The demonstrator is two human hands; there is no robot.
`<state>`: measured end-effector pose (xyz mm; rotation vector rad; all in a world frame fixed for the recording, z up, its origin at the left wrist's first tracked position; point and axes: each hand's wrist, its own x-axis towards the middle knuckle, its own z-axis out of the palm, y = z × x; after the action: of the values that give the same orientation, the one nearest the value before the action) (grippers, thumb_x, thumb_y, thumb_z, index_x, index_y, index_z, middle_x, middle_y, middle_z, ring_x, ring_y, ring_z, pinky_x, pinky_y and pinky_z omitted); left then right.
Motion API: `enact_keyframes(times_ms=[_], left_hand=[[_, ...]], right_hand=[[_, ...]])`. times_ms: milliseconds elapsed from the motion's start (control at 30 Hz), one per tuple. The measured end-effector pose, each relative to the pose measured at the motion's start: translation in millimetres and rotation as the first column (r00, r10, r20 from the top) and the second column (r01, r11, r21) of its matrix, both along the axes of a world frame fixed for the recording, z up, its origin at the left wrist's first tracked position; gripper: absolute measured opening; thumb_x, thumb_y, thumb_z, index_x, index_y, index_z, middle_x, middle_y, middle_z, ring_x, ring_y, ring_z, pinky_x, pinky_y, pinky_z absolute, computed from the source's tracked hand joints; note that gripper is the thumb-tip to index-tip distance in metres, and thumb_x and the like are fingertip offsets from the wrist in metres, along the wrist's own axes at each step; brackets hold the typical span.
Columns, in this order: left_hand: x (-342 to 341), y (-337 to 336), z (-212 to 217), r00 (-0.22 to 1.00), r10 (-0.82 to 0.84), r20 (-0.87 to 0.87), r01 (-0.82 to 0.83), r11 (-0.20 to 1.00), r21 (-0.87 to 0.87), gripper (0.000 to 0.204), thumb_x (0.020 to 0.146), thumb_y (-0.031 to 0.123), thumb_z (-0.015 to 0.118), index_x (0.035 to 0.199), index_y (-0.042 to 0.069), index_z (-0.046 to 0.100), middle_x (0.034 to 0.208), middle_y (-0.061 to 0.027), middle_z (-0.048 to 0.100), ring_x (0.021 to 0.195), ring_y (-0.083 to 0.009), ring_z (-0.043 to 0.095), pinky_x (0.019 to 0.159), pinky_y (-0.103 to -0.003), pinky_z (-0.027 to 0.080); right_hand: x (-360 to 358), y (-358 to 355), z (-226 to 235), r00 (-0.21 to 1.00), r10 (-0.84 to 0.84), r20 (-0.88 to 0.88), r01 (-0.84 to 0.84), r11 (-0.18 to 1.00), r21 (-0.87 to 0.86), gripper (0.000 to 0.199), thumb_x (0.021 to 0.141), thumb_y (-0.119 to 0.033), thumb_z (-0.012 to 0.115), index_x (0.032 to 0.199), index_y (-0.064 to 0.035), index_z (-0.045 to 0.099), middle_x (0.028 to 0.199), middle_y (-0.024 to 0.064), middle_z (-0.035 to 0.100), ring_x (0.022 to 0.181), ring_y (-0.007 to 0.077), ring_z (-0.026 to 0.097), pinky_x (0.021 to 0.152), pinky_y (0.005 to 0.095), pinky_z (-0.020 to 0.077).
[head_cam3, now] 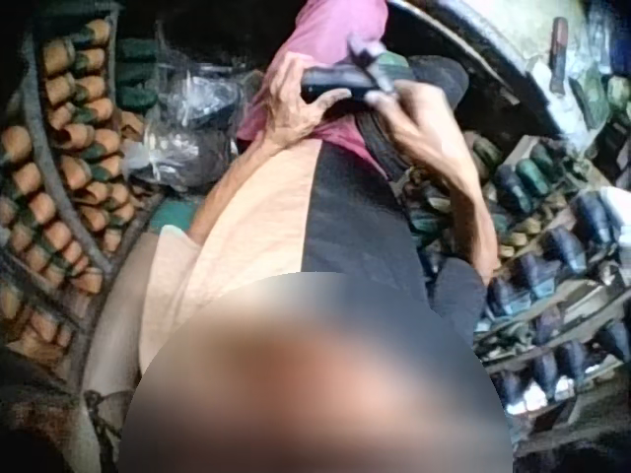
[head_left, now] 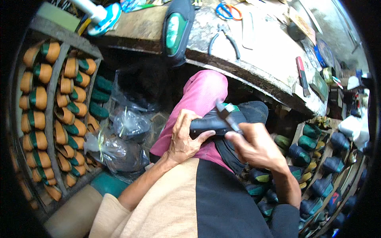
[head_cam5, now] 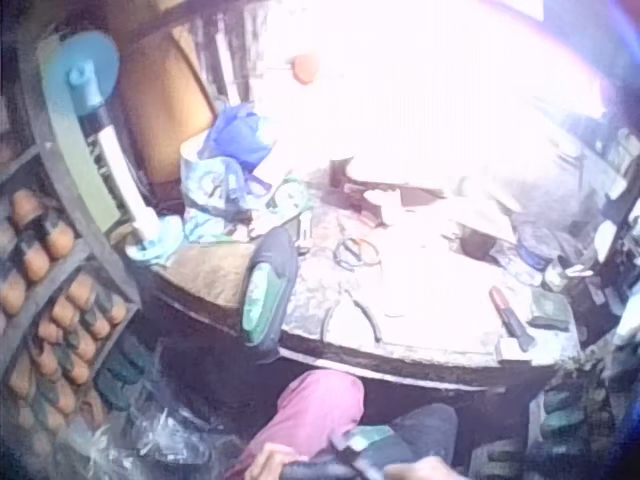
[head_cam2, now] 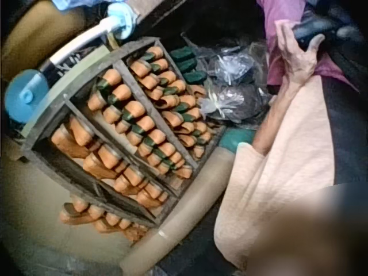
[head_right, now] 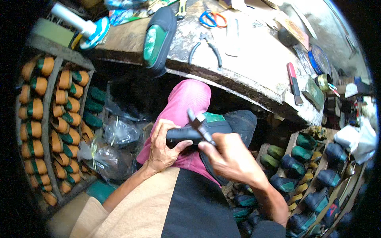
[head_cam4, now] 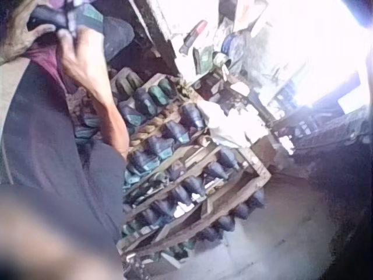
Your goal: The person repairs a black slip-on shoe by hammering the sole, inserting a wedge, and using pliers to adjust the shoe's edge. The person repeatedly hammers and manipulates the shoe while seated on the floor.
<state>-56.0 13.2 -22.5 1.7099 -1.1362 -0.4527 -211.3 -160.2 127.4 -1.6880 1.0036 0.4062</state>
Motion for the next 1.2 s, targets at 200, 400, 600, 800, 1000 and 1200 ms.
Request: enact_keyframes(times_ms=[200, 400, 600, 800, 1000, 1200], left_hand=[[8, -13, -2, 1.000, 0.013, -0.011, -0.013, 1.000, 0.027, 0.053, 0.090, 0.030, 0.099, 0.117, 0.000, 0.065, 0.108, -0.0164, 0.064, 0.100, -0.0349, 0.068, 0.090, -0.045, 0.055], [24, -42, -14, 0.993, 0.109, -0.043, -0.104, 0.990, 0.094, 0.053, 0.090, 0.034, 0.098, 0.114, 0.000, 0.065, 0.103, -0.0186, 0.065, 0.097, -0.0386, 0.068, 0.089, -0.048, 0.055], [21, -49, -18, 0.990, 0.119, -0.081, -0.109, 0.987, 0.121, 0.055, 0.089, 0.033, 0.097, 0.115, -0.001, 0.062, 0.107, -0.0214, 0.064, 0.102, -0.0426, 0.068, 0.093, -0.052, 0.054], [21, -51, -11, 0.986, 0.143, -0.082, -0.132, 0.984, 0.123, 0.053, 0.091, 0.031, 0.097, 0.116, -0.001, 0.063, 0.107, -0.0205, 0.065, 0.100, -0.0414, 0.069, 0.091, -0.050, 0.055], [22, -54, -13, 0.990, 0.126, -0.064, -0.115, 0.982, 0.151, 0.053, 0.090, 0.030, 0.097, 0.117, -0.001, 0.063, 0.107, -0.0213, 0.064, 0.101, -0.0436, 0.068, 0.091, -0.052, 0.054], [23, -53, -17, 0.989, 0.136, -0.051, -0.127, 0.979, 0.157, 0.058, 0.090, 0.037, 0.098, 0.117, -0.001, 0.063, 0.104, -0.0201, 0.064, 0.096, -0.0388, 0.067, 0.089, -0.049, 0.054]], right_hand=[[-13, -1, -43, 0.946, 0.297, 0.128, -0.272, 0.944, -0.186, 0.031, 0.112, -0.020, 0.071, 0.094, 0.0043, 0.066, 0.064, 0.0132, 0.064, 0.059, 0.0221, 0.070, 0.056, 0.0431, 0.0502], [-44, -122, -96, 0.829, -0.255, 0.498, 0.524, 0.664, -0.533, 0.023, 0.095, -0.010, 0.081, 0.110, -0.0004, 0.066, 0.078, 0.0065, 0.060, 0.067, 0.0191, 0.056, 0.063, 0.0392, 0.0487], [-35, -228, -116, 0.832, -0.426, 0.355, 0.543, 0.499, -0.675, 0.020, 0.100, -0.019, 0.083, 0.106, -0.0002, 0.082, 0.072, -0.0010, 0.062, 0.066, 0.0087, 0.054, 0.060, 0.0338, 0.0425], [-45, -252, -143, 0.940, 0.011, 0.341, 0.317, 0.340, -0.885, 0.023, 0.098, -0.021, 0.083, 0.116, -0.0081, 0.083, 0.099, 0.0138, 0.080, 0.074, 0.0295, 0.074, 0.069, 0.0461, 0.0557], [-24, -243, -141, 0.994, 0.109, 0.006, -0.015, 0.196, -0.980, 0.024, 0.095, -0.013, 0.079, 0.112, -0.0026, 0.066, 0.107, 0.0209, 0.078, 0.083, 0.0481, 0.076, 0.072, 0.0580, 0.0585], [4, -87, -123, 0.800, -0.302, 0.518, 0.454, 0.869, -0.194, 0.010, 0.104, -0.007, 0.073, 0.097, -0.0017, 0.079, 0.077, -0.0019, 0.066, 0.064, 0.0085, 0.058, 0.058, 0.0308, 0.0435]])
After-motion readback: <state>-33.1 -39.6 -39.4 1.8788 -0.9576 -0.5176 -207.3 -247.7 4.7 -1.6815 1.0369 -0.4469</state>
